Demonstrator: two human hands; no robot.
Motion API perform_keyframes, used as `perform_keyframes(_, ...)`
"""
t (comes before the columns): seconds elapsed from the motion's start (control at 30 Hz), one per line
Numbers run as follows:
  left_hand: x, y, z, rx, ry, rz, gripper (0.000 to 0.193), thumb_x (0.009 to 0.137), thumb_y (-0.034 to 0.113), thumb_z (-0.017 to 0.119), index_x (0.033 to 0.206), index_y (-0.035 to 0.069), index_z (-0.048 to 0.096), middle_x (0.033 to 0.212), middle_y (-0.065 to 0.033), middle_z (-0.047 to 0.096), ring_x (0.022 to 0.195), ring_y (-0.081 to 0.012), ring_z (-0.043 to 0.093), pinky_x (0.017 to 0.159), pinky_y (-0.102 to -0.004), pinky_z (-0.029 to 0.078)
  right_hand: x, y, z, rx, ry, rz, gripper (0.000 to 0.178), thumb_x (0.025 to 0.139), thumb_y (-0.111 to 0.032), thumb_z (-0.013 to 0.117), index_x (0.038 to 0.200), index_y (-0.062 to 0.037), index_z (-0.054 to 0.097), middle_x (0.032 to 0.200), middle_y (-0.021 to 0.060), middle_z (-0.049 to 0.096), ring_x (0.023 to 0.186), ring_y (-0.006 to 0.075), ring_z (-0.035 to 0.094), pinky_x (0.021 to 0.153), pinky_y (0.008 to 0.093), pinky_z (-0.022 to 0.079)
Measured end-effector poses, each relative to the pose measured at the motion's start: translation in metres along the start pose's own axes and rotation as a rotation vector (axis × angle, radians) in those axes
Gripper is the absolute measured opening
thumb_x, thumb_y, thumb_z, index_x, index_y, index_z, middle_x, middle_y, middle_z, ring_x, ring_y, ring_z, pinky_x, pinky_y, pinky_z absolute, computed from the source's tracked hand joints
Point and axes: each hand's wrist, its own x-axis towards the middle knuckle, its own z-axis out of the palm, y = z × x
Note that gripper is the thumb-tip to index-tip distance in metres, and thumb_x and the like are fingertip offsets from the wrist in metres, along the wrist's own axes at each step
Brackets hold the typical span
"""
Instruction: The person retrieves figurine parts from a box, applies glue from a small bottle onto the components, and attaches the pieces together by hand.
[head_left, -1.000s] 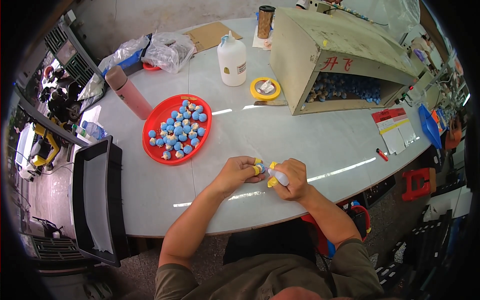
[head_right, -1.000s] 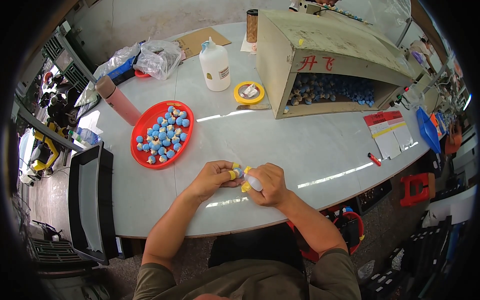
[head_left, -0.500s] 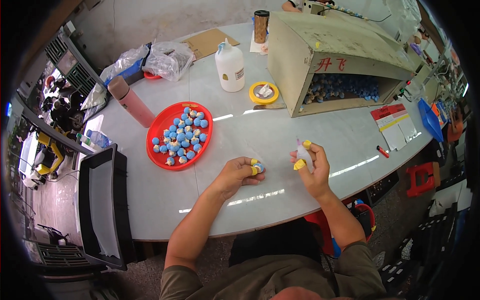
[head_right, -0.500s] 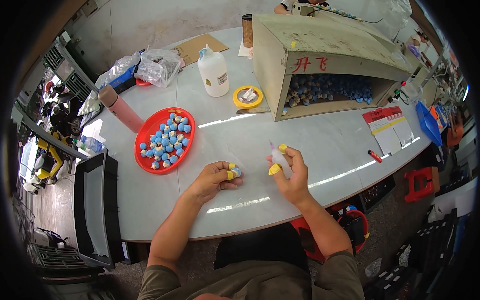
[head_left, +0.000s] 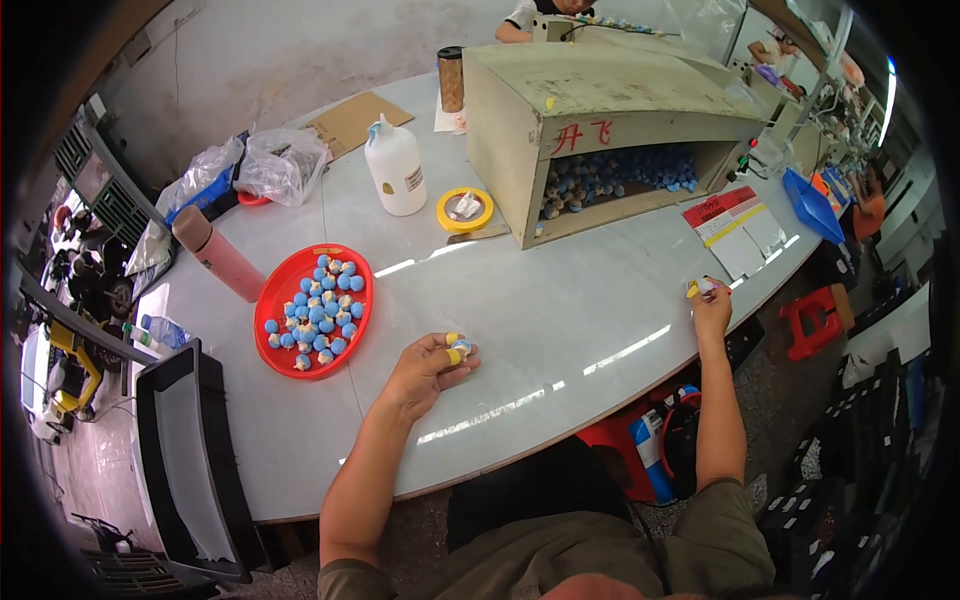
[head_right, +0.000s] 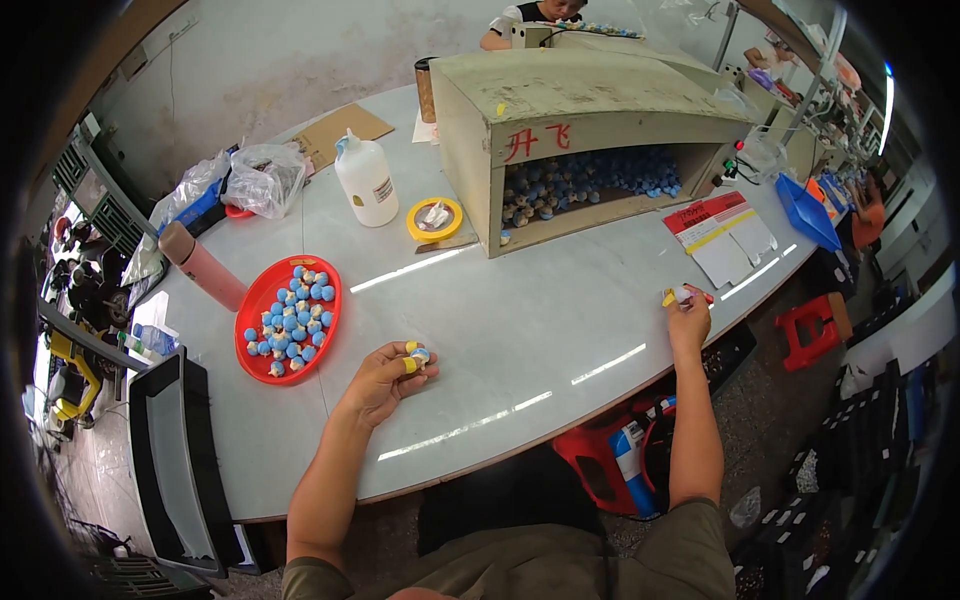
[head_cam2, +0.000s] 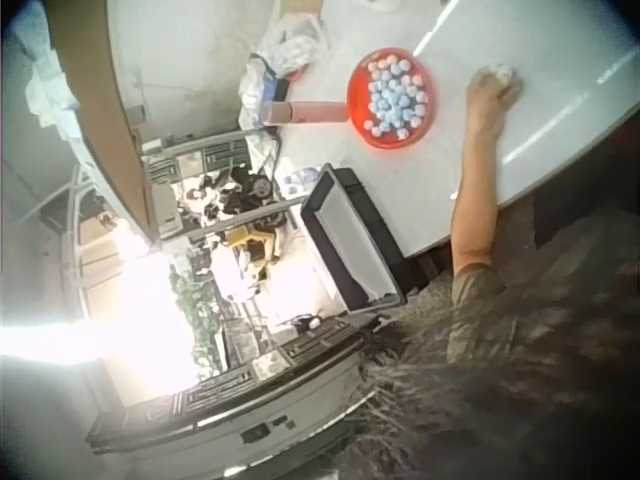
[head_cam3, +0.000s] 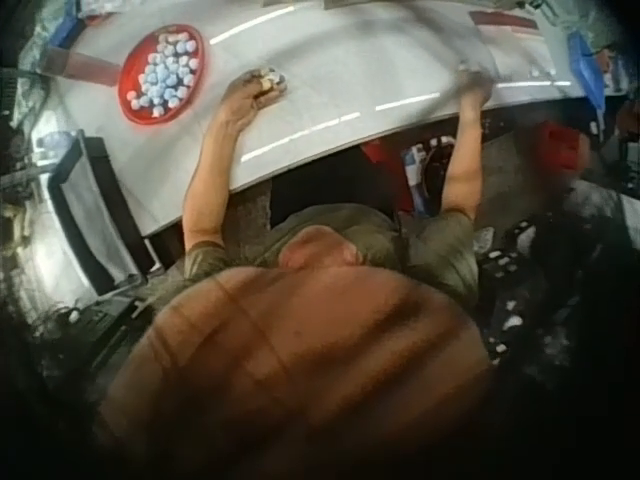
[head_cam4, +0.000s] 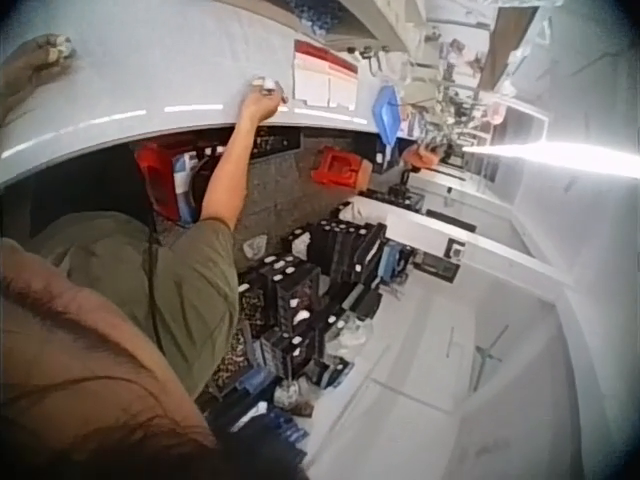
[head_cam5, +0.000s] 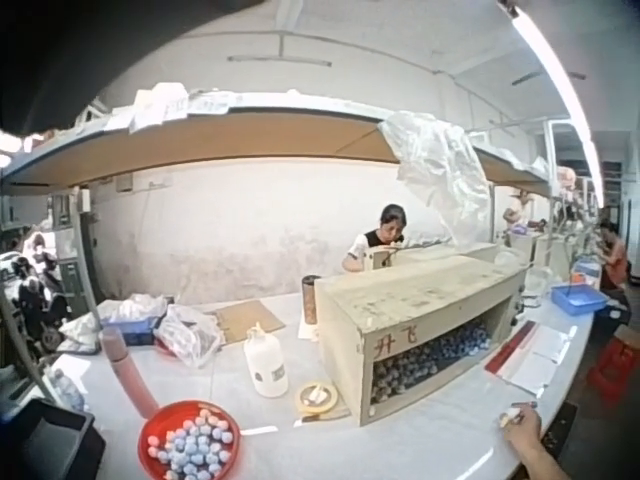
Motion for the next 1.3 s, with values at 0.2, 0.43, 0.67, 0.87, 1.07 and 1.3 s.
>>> perform_keyframes(0.2, -0.002, -0.001, 0.004, 0.011, 0.011, 0.013, 0.025, 0.088, 0.006, 0.062, 0.111, 0.0, 0.054, 0.107, -0.0143, 0.064, 0.096, -0.0221, 0.066, 0.078, -0.0265, 0.057, -0.015, -0.012, 0.005, -0.238, -0.009, -0.053, 0.022, 0.076, -0.014, 0.072, 0.093, -0.004, 0.063, 0.078, 0.0079, 0.064, 0.071, 0.0249, 0.063, 0.067, 0.0369, 0.048)
perform_keyframes(0.43, -0.004, 0.002, 0.005, 0.035, 0.032, 0.02, 0.024, 0.088, 0.005, 0.062, 0.109, -0.001, 0.055, 0.106, -0.0142, 0.064, 0.093, -0.0216, 0.067, 0.078, -0.0275, 0.057, -0.006, -0.038, 0.005, -0.402, -0.05, -0.006, 0.022, 0.072, -0.02, 0.072, 0.087, -0.0062, 0.064, 0.077, 0.0057, 0.063, 0.073, 0.0261, 0.062, 0.07, 0.0388, 0.048)
perform_keyframes(0.67, -0.003, 0.003, 0.007, 0.05, 0.024, 0.019, 0.024, 0.088, 0.006, 0.063, 0.108, -0.001, 0.054, 0.105, -0.0141, 0.065, 0.093, -0.0212, 0.067, 0.077, -0.0277, 0.057, -0.013, -0.033, 0.002, -0.305, 0.173, -0.174, 0.034, 0.074, -0.02, 0.074, 0.098, -0.001, 0.06, 0.088, 0.0116, 0.059, 0.083, 0.0294, 0.059, 0.075, 0.037, 0.046)
perform_keyframes(0.87, -0.003, 0.0, 0.004, 0.022, 0.035, 0.032, 0.026, 0.088, 0.004, 0.062, 0.111, -0.001, 0.051, 0.107, -0.0157, 0.064, 0.094, -0.0225, 0.067, 0.079, -0.0274, 0.057, -0.05, -0.111, 0.03, 0.017, 0.056, -0.62, 0.013, 0.082, 0.002, 0.061, 0.094, -0.0008, 0.058, 0.084, 0.0113, 0.057, 0.069, 0.0257, 0.054, 0.059, 0.0338, 0.044)
perform_keyframes(1.07, -0.002, 0.0, 0.0, -0.012, 0.041, 0.037, 0.026, 0.089, 0.003, 0.06, 0.112, -0.002, 0.049, 0.109, -0.0185, 0.063, 0.095, -0.0242, 0.067, 0.08, -0.0281, 0.057, 0.019, -0.143, 0.144, -0.1, -0.246, -0.639, 0.022, 0.08, 0.003, 0.057, 0.1, -0.0031, 0.061, 0.093, 0.0139, 0.06, 0.084, 0.0309, 0.062, 0.07, 0.0409, 0.051)
perform_keyframes(1.3, -0.001, -0.001, -0.003, -0.027, 0.006, 0.018, 0.03, 0.089, 0.001, 0.059, 0.115, -0.003, 0.046, 0.111, -0.0188, 0.063, 0.098, -0.025, 0.066, 0.082, -0.0294, 0.056, 0.038, -0.143, 0.183, -0.562, -0.294, -0.639, 0.018, 0.077, -0.003, 0.061, 0.095, -0.0037, 0.065, 0.097, 0.0158, 0.059, 0.097, 0.0338, 0.059, 0.078, 0.0448, 0.051)
